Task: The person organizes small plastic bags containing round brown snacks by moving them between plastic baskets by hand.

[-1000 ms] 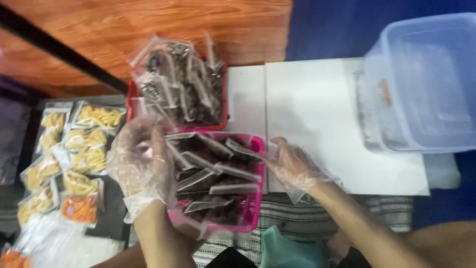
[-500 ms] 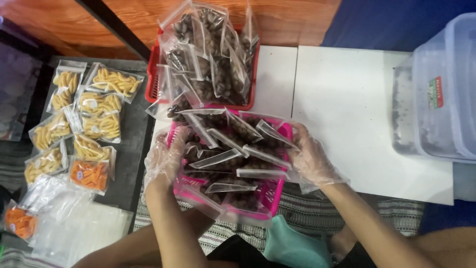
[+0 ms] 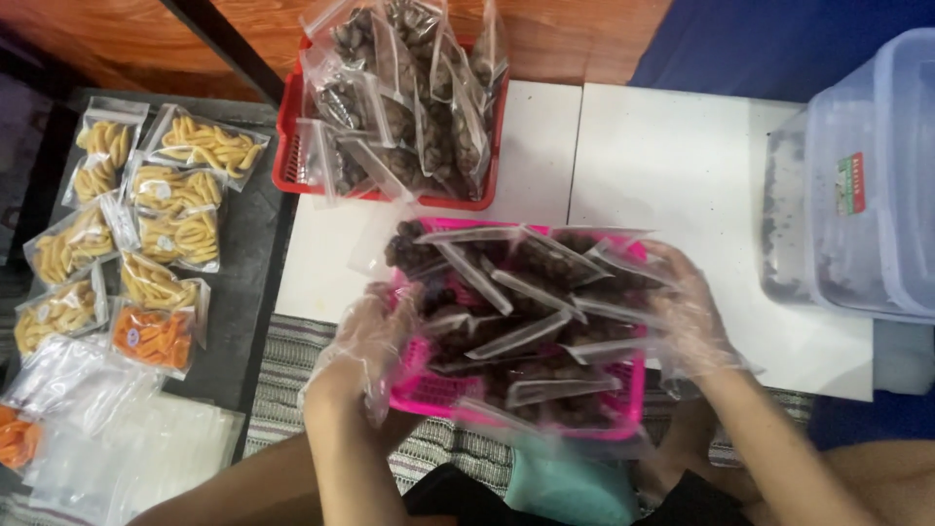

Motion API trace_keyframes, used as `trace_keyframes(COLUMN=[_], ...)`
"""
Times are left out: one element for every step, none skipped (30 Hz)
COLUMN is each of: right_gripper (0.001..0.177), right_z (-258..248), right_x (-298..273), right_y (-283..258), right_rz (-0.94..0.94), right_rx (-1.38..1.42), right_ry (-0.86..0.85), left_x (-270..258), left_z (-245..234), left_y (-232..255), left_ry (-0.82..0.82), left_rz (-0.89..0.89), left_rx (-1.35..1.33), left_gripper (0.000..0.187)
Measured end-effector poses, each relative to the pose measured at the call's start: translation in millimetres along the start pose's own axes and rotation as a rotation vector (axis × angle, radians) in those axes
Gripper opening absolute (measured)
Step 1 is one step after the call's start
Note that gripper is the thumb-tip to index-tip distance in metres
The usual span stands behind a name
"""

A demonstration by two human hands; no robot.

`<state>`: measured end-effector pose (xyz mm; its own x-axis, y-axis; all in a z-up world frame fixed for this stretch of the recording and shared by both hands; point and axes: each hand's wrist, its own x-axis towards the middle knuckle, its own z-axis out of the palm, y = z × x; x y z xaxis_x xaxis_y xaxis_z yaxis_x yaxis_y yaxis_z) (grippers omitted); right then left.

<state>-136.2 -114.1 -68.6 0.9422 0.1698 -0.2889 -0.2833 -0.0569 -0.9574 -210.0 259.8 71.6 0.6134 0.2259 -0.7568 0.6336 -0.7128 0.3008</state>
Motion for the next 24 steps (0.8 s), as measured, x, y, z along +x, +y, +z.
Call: trace_keyframes(right_gripper=[0.071,0.076,0.085,0.085,0.065,0.071,0.071,0.060,0.060,0.060,0.040,0.046,0.046,0.028,0.036,0.036,0.040,0.046,0.046,0.047,0.058,0.058,0.052,0.050], right_z=[-17,-34,-51,-47,-44,-41,-58,-75,-92,-64,-33,1,1,0,-1,-15,-28,-43,-36,-29,-22,-18,-14,-9], right_x=[9,17,24,18,13,8,7,6,1,-5,-19,-40,-41,-42,-44,-42,-40,-39,-46,-52,-59,-68,-77,-86], right_y=[10,19,30,20,10,-1,8,17,27,-30,-85,-140,-144,-149,-152,-141,-130,-118,-130,-141,-152,-155,-158,-160], right_rz=[-0.002,-0.045,-0.087,-0.086,-0.115,-0.141,-0.144,-0.061,0.028,0.031,0.236,0.441,0.437,0.535,0.637,0.638,0.672,0.704,0.701,0.596,0.490,0.490,0.306,0.112], right_rx=[0.001,0.008,0.015,0.015,-0.182,-0.377,-0.378,-0.153,0.072,0.072,-0.171,-0.416,-0.415,-0.309,-0.199,-0.198,-0.129,-0.058,-0.053,-0.140,-0.226,-0.223,-0.447,-0.666], right_ry=[0.006,-0.038,-0.084,-0.080,0.002,0.085,0.093,0.099,0.099,0.102,0.197,0.286,0.287,0.423,0.558,0.559,0.660,0.759,0.766,0.565,0.365,0.370,0.410,0.439], left_x=[2,4,6,6,7,9,1,-7,-17,-16,-15,-14,-14,-13,-13,-2,8,19,25,31,37,48,59,69], left_z=[4,8,13,16,19,22,21,20,20,20,22,23,24,25,27,34,42,50,54,57,61,64,68,71], left_y=[1,1,1,3,6,9,23,37,49,56,62,69,73,77,81,80,79,78,82,85,88,92,94,96], left_ry=[-0.001,-0.055,-0.109,-0.111,-0.165,-0.217,-0.215,-0.186,-0.162,-0.167,-0.148,-0.129,-0.125,-0.111,-0.102,-0.103,-0.043,0.017,0.016,0.068,0.118,0.115,0.153,0.191], left_rz=[0.005,0.048,0.090,0.093,0.139,0.185,0.193,0.073,-0.052,-0.052,-0.047,-0.042,-0.039,-0.023,-0.011,-0.011,0.035,0.080,0.087,0.095,0.101,0.104,0.102,0.100], left_rx=[0.004,0.117,0.229,0.232,0.345,0.458,0.463,0.235,0.004,0.007,-0.100,-0.206,-0.207,-0.227,-0.246,-0.244,-0.272,-0.300,-0.296,-0.363,-0.431,-0.427,-0.516,-0.605], left_gripper=[0.081,0.088,0.098,0.098,0.111,0.124,0.124,0.073,0.065,0.065,0.049,0.035,0.035,0.037,0.040,0.040,0.043,0.045,0.045,0.038,0.033,0.033,0.026,0.020])
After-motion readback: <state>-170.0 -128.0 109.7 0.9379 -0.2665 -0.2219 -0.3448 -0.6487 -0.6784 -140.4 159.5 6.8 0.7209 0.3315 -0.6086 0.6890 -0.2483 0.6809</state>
